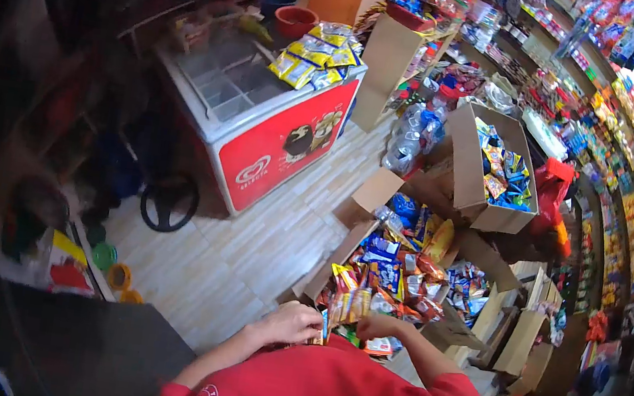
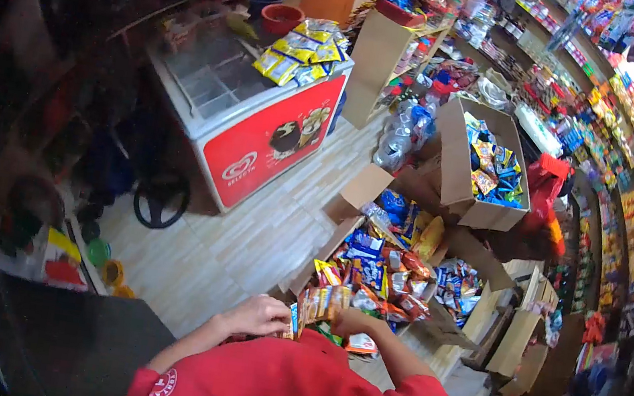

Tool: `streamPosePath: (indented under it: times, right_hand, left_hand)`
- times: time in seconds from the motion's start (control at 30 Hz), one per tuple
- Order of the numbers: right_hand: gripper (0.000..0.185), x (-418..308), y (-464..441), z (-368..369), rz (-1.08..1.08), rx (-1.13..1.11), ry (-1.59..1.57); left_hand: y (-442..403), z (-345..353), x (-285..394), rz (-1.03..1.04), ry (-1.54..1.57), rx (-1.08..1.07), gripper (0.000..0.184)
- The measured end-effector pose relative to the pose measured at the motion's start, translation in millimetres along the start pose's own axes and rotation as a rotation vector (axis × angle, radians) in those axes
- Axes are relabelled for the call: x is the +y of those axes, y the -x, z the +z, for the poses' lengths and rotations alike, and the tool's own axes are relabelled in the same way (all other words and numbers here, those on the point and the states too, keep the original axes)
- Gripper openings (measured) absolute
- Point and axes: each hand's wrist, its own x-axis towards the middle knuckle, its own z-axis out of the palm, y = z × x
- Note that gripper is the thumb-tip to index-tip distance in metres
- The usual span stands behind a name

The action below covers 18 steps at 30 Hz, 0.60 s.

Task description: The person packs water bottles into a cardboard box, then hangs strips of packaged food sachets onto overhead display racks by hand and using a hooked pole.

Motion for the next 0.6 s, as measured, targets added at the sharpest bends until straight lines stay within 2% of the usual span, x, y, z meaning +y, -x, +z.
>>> streamPosePath:
  times: [0.03, 0.13, 0.17, 0.27, 0.33, 0.37, 0.47, 0.5, 0.6]
  right_hand:
    - [0.02, -27, -11, -13, 0.053, 0.032, -0.198]
    - [0.026, -105, -37, -52, 0.07, 0.027, -0.124]
    - [0.027, -98, -63, -50, -0.06, 0.061, -0.004]
    - [0.023, -151, -85, -75, 0.034, 0.114, -0.187]
    - [0.025, -154, -115, -73, 0.045, 0.271, -0.304]
    - [0.028, -144, -136, -64, 0.0, 0.364, -0.487]
    - [0.033, -154, -171, -72, 0.027, 0.441, -0.779]
    - [0.034, -171, -170, -83, 0.095, 0.446, -0.863]
    - [0.037, -178, -196, -91, 0.001, 0.525, -1.395]
  left_hand:
    - [1, -11, -8, -0.053, 0.042, 0.033, 0.021]
    - [-6, -54, -30, -0.162, 0.212, 0.075, 0.019]
    - [-7, -63, -41, -0.188, 0.263, 0.106, 0.019]
    - [-9, -97, -82, -0.279, 0.385, 0.144, 0.019]
    - [-14, -136, -92, -0.307, 0.377, 0.141, 0.017]
    - [-15, -150, -102, -0.299, 0.369, 0.134, 0.017]
    - [-21, -188, -127, -0.242, 0.354, 0.128, 0.018]
    - [-27, -199, -132, -0.228, 0.369, 0.138, 0.018]
    - [-47, -226, -141, -0.175, 0.403, 0.154, 0.018]
